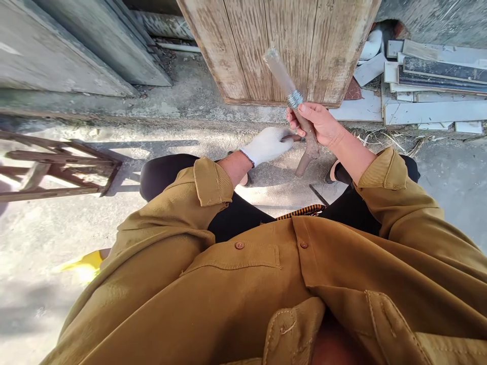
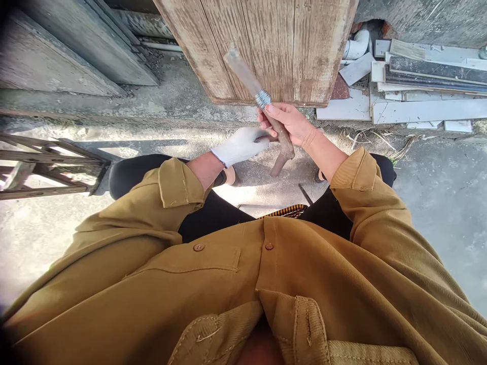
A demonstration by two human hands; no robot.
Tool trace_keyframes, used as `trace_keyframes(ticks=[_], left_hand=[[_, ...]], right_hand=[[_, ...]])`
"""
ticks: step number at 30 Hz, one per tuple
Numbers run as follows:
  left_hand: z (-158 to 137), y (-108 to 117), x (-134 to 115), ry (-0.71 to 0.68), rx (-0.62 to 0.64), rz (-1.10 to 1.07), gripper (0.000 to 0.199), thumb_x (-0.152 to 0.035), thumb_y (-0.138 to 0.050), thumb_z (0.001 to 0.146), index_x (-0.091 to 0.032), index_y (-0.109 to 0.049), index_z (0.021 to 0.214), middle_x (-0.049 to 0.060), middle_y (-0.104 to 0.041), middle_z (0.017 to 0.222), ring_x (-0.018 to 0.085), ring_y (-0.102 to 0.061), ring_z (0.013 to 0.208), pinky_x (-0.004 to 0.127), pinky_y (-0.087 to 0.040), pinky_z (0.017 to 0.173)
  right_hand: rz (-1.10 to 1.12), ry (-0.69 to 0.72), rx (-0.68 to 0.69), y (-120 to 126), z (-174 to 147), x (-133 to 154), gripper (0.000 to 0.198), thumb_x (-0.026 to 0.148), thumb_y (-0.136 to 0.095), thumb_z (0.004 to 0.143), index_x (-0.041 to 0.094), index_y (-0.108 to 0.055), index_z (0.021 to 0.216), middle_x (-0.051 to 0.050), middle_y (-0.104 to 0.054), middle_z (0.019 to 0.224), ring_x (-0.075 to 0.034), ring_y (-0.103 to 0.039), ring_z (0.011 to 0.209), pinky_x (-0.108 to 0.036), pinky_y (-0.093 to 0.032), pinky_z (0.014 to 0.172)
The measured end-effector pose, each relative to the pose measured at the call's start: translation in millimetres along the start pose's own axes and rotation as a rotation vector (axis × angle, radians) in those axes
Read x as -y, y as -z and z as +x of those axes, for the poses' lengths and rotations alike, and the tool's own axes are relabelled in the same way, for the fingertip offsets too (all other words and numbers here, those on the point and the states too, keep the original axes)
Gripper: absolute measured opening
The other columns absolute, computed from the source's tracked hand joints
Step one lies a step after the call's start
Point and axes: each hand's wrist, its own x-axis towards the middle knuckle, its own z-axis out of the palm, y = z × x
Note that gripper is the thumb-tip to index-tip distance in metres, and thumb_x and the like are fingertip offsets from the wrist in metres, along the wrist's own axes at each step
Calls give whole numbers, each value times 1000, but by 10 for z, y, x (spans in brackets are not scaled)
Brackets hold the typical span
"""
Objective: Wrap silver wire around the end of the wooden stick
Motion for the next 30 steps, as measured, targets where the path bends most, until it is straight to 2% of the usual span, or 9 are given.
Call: trace_keyframes(ticks=[2, 6, 8, 10, 14, 18, 21, 25, 30], left_hand=[[-4, 5, 24, 47, 6, -131, 27, -34, -67, 94, -17, -81, 110, 7, -75, 86, 27, -76, 90, 37, -58, 85], [-33, -40, 87, 159, 245, -706, 37, -30, -76, 84, -22, -79, 120, 6, -78, 93, 23, -77, 83, 38, -62, 79], [-41, -123, 120, 202, 374, -965, 23, -35, -80, 80, -20, -78, 97, 7, -77, 89, 23, -76, 79, 40, -62, 76], [-44, -236, 134, 225, 427, -1131, 32, -44, -87, 78, -20, -66, 72, 7, -70, 76, 22, -72, 71, 38, -61, 69], [-32, -468, 87, 204, 245, -1292, 54, -50, -102, 70, -22, -56, 69, -4, -50, 61, 12, -54, 54, 31, -52, 56], [39, -656, 36, 286, 143, -1312, 52, -45, -94, 84, -22, -50, 69, -4, -52, 60, 12, -53, 51, 30, -49, 53], [121, -719, 50, 314, -48, -1405, 48, -44, -82, 96, -22, -48, 70, -4, -54, 59, 13, -56, 51, 30, -49, 54], [169, -615, 96, 196, -171, -1455, 36, -52, -76, 102, -23, -60, 88, 0, -69, 76, 21, -76, 77, 36, -63, 69], [120, -370, 74, 106, -308, -1508, 22, -39, -80, 101, -24, -65, 104, 2, -75, 90, 22, -79, 101, 37, -67, 94]], right_hand=[[40, -3, 3, -7, -33, 34, 53, 65, -90, 91, 19, -64, 97, -2, -68, 89, -11, -61, 77, -20, -48, 54], [140, 23, -30, 63, -73, 108, 45, 55, -91, 94, 18, -66, 100, -3, -69, 93, -11, -60, 75, -16, -50, 51], [155, 2, -4, 86, -85, 109, 42, 56, -87, 97, 21, -65, 102, -4, -70, 93, -12, -60, 75, -17, -50, 49], [174, -21, 77, 82, -82, 68, 45, 58, -88, 95, 21, -64, 103, -3, -70, 92, -12, -59, 72, -18, -49, 47], [236, -43, 274, 23, -33, -77, 58, 60, -96, 85, 19, -60, 103, -1, -68, 87, -8, -56, 63, -16, -44, 44], [238, -57, 379, -46, 0, -158, 61, 64, -94, 87, 18, -59, 106, 0, -68, 86, -9, -60, 65, -15, -41, 44], [201, -43, 399, -65, -30, -131, 64, 65, -96, 83, 18, -59, 106, -1, -68, 87, -9, -61, 67, -15, -42, 46], [159, 6, 251, -2, -150, 21, 63, 63, -98, 81, 18, -60, 102, 1, -64, 86, -8, -58, 66, -17, -42, 47], [87, -10, -39, 78, -299, 186, 56, 53, -100, 82, 22, -58, 103, 5, -57, 79, -9, -55, 64, -19, -42, 48]])
